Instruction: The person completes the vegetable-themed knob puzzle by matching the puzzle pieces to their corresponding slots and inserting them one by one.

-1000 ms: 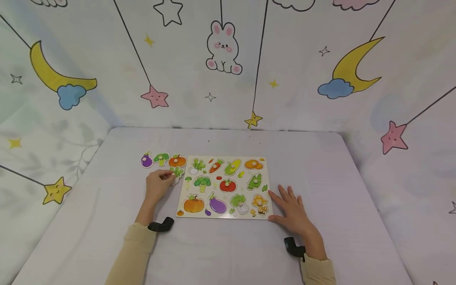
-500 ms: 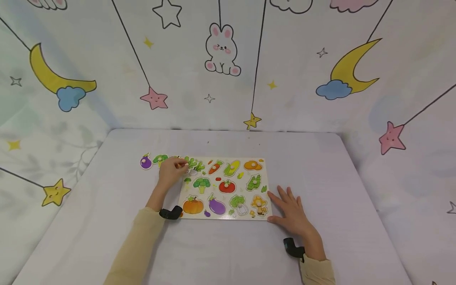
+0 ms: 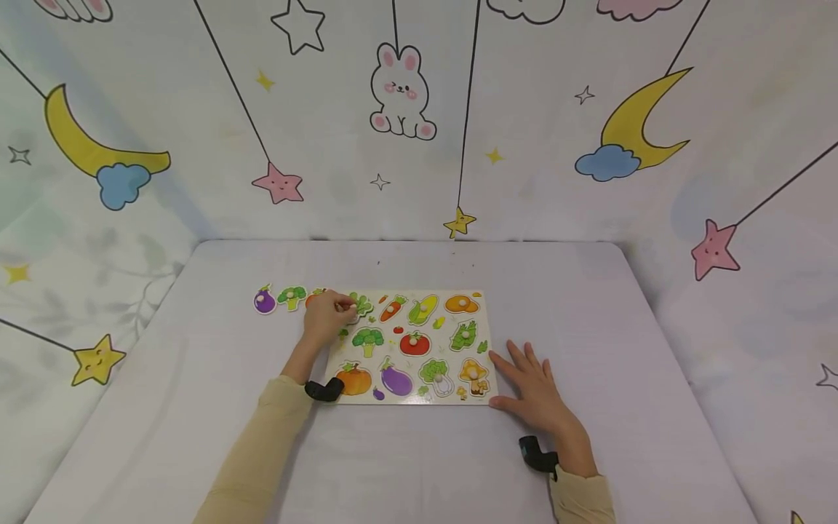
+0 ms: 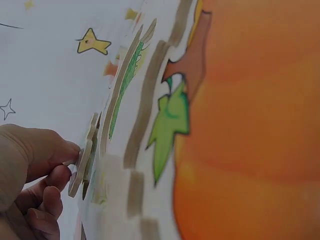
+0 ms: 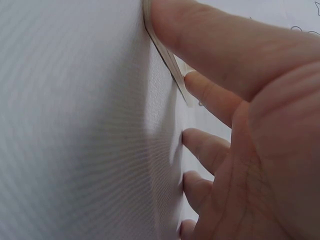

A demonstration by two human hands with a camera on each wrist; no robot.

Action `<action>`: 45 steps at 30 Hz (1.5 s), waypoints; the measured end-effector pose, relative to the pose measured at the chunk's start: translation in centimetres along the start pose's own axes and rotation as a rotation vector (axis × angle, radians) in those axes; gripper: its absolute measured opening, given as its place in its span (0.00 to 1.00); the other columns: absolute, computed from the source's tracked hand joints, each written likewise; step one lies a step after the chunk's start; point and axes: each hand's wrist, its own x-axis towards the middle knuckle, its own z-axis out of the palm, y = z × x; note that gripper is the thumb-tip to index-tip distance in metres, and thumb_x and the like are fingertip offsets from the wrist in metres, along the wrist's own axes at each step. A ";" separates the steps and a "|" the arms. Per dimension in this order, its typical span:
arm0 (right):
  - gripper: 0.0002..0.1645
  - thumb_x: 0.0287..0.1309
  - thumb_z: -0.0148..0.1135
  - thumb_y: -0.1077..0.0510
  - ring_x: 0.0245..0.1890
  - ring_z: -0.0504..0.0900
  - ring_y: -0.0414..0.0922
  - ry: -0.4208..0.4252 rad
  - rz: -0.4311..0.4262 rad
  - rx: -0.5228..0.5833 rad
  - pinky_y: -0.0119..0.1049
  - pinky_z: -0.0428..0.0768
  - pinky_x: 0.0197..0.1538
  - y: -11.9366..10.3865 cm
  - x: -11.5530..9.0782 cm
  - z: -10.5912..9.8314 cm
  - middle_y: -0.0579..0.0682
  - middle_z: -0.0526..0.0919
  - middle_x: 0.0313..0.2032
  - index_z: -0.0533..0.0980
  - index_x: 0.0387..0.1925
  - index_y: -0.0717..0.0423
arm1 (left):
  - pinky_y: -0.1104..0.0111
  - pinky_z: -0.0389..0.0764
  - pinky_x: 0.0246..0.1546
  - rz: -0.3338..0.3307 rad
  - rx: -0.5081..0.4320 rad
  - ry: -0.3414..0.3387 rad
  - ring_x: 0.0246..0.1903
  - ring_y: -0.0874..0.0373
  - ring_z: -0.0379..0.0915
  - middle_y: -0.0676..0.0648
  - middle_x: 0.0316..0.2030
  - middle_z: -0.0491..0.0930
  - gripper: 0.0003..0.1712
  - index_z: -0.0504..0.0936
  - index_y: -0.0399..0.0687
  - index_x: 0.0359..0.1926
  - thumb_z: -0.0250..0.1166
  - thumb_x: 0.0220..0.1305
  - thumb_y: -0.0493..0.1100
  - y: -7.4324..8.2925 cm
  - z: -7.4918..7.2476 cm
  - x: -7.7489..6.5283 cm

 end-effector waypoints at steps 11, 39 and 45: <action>0.48 0.39 0.65 0.40 0.66 0.37 0.61 -0.002 -0.004 0.002 0.64 0.35 0.59 -0.2 0.0 0.0 0.60 0.48 0.67 0.59 0.63 0.45 | 0.68 0.71 0.22 -0.011 -0.007 -0.027 0.24 0.58 0.73 0.50 0.26 0.79 0.08 0.84 0.48 0.31 0.62 0.51 0.44 -0.5 0.5 -0.1; 0.48 0.38 0.67 0.42 0.66 0.39 0.63 0.035 -0.021 -0.007 0.65 0.37 0.58 -0.2 0.1 0.1 0.61 0.50 0.66 0.60 0.63 0.46 | 0.67 0.68 0.24 -0.044 -0.129 0.190 0.23 0.56 0.71 0.46 0.24 0.79 0.14 0.83 0.43 0.38 0.65 0.48 0.42 -2.8 -2.6 -0.6; 0.48 0.38 0.66 0.40 0.66 0.38 0.61 0.017 -0.005 -0.013 0.64 0.36 0.59 -0.1 0.0 0.1 0.60 0.49 0.66 0.59 0.63 0.45 | 0.65 0.64 0.27 -0.188 -0.111 0.400 0.24 0.53 0.70 0.44 0.26 0.79 0.14 0.83 0.43 0.38 0.64 0.48 0.39 -6.5 -5.4 -0.2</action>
